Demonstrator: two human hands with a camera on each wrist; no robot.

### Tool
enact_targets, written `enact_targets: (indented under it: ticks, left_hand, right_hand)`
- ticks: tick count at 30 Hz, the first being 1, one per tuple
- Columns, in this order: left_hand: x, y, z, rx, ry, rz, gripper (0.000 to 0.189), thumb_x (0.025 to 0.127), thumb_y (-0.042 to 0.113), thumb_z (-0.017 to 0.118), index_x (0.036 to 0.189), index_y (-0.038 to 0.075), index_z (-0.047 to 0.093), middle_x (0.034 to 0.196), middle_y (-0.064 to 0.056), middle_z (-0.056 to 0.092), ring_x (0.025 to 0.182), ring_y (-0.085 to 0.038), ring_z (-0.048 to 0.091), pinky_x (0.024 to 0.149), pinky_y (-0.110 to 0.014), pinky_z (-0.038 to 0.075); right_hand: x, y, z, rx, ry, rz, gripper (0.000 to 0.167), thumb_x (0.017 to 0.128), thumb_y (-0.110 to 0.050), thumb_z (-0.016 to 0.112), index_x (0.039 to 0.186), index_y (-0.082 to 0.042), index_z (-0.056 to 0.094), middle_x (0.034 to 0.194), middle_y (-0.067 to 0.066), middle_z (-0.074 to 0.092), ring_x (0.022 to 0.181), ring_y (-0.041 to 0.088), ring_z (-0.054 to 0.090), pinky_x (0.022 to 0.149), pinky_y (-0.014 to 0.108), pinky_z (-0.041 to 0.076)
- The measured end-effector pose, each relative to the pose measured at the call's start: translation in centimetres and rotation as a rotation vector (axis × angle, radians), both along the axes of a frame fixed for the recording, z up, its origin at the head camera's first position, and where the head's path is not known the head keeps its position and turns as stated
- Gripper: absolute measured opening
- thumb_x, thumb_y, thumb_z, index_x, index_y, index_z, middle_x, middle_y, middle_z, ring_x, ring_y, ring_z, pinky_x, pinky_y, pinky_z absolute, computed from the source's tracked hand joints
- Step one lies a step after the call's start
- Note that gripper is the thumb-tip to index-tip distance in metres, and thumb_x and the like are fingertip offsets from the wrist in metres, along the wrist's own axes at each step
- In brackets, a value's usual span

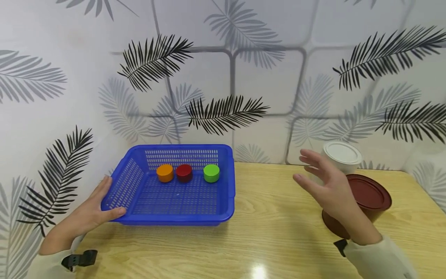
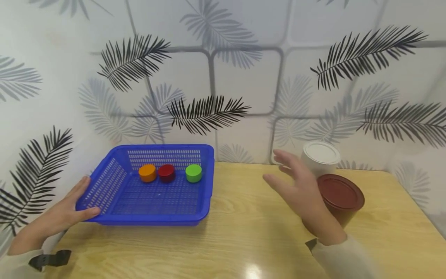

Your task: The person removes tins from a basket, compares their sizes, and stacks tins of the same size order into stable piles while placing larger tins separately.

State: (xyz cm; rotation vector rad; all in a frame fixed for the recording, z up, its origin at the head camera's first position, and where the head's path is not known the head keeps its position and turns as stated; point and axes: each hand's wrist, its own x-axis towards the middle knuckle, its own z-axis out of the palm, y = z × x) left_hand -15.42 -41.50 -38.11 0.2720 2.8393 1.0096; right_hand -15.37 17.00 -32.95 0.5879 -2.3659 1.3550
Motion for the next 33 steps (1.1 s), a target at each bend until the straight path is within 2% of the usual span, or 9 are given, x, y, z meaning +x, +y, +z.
enact_targets:
  ticks: [6, 11, 15, 23, 33]
  left_hand:
    - [0.0, 0.0, 0.1, 0.012, -0.013, -0.003, 0.114, 0.091, 0.041, 0.071, 0.159, 0.004, -0.013, 0.163, -0.027, -0.018, 0.145, -0.055, -0.011, 0.102, -0.081, 0.009]
    - [-0.1, 0.0, 0.2, 0.009, -0.010, -0.001, 0.115, 0.091, 0.041, 0.072, 0.159, 0.004, -0.012, 0.163, -0.027, -0.017, 0.146, -0.055, -0.010, 0.103, -0.081, 0.009]
    - [0.0, 0.0, 0.2, 0.009, -0.018, 0.005, 0.115, 0.091, 0.042, 0.072, 0.160, 0.004, -0.012, 0.163, -0.026, -0.017, 0.145, -0.055, -0.010, 0.102, -0.081, 0.009]
    - [0.0, 0.0, 0.3, 0.015, -0.016, 0.007, 0.116, 0.090, 0.041, 0.073, 0.159, 0.003, -0.012, 0.163, -0.027, -0.016, 0.146, -0.055, -0.010, 0.103, -0.081, 0.010]
    - [0.0, -0.2, 0.5, 0.047, -0.001, -0.008, 0.116, 0.089, 0.038, 0.074, 0.159, 0.001, -0.011, 0.163, -0.027, -0.016, 0.146, -0.054, -0.011, 0.104, -0.080, 0.008]
  right_hand:
    - [-1.8, -2.9, -0.2, -0.068, 0.018, 0.089, 0.055, 0.094, -0.001, 0.070, 0.146, -0.004, 0.051, 0.142, 0.011, 0.055, 0.123, 0.011, 0.057, 0.098, 0.018, 0.045]
    - [-3.1, -4.9, 0.0, -0.062, -0.048, 0.114, 0.054, 0.096, -0.010, 0.071, 0.145, -0.007, 0.052, 0.142, 0.008, 0.056, 0.124, 0.025, 0.059, 0.101, 0.032, 0.048]
    - [-4.3, -6.7, 0.0, -0.083, -0.099, 0.139, 0.055, 0.095, -0.015, 0.073, 0.145, -0.007, 0.052, 0.143, 0.009, 0.056, 0.124, 0.027, 0.059, 0.101, 0.041, 0.048]
    - [-6.5, -10.2, -0.3, -0.123, -0.146, 0.172, 0.054, 0.094, -0.014, 0.074, 0.143, -0.004, 0.054, 0.132, 0.016, 0.062, 0.112, 0.030, 0.065, 0.094, 0.045, 0.053]
    - [-9.1, -13.8, -1.0, -0.025, -0.195, 0.197, 0.055, 0.096, -0.022, 0.071, 0.146, -0.007, 0.052, 0.126, 0.016, 0.065, 0.109, 0.031, 0.065, 0.089, 0.047, 0.054]
